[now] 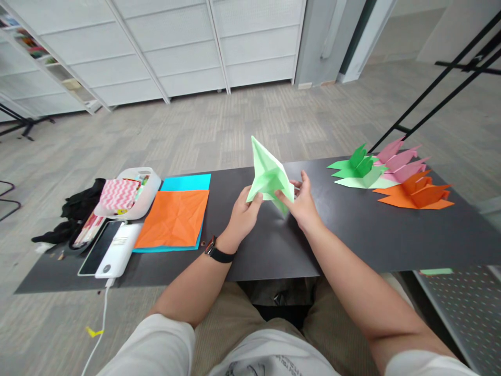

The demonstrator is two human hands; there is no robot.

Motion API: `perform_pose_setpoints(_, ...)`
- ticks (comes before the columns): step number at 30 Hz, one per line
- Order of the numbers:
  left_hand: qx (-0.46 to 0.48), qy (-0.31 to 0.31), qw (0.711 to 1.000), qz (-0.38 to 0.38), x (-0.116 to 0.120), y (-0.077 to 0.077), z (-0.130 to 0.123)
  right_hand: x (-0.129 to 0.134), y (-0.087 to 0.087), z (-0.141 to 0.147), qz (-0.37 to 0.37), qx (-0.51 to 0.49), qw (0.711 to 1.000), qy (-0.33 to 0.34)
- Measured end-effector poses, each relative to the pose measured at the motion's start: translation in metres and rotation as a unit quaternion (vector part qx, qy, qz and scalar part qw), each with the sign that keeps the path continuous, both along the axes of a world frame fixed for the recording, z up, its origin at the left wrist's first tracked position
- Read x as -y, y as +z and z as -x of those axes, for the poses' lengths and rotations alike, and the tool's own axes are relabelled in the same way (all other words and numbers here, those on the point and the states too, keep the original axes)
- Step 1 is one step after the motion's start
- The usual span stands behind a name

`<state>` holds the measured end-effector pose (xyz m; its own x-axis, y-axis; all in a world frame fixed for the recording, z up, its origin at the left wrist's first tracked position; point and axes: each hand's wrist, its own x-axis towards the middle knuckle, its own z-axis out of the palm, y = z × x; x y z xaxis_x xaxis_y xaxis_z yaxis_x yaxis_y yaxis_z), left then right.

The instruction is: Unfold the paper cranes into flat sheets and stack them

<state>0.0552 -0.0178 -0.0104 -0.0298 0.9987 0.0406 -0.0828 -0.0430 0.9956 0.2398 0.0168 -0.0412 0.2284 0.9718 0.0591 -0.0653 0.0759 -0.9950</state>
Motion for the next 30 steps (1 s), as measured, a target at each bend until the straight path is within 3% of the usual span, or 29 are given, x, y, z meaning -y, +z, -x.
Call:
perform_pose_setpoints(3, -0.007, -0.008, 1.000, -0.016, 0.004, -0.003, -0.002, -0.003, -0.001, -0.006, -0.055, 0.045, 0.996, -0.050)
perform_pose_setpoints(8, 0.075, -0.017, 0.997, 0.019, 0.004, 0.000, -0.007, -0.012, 0.005, -0.017, -0.044, -0.041, 0.993, -0.101)
perform_pose_setpoints(18, 0.187, 0.003, 0.977, 0.107, -0.006, 0.008, -0.001, -0.015, 0.028, -0.031, 0.064, -0.184, 0.977, -0.086)
perform_pose_setpoints(26, 0.180, -0.063, 0.971, 0.145, -0.010, 0.005, 0.004, -0.028, 0.012, -0.043, 0.067, -0.223, 0.969, -0.081)
perform_pose_setpoints(30, 0.136, -0.073, 0.974, 0.163, -0.013, 0.004, 0.009, -0.028, 0.016, -0.047, 0.048, -0.205, 0.973, -0.093)
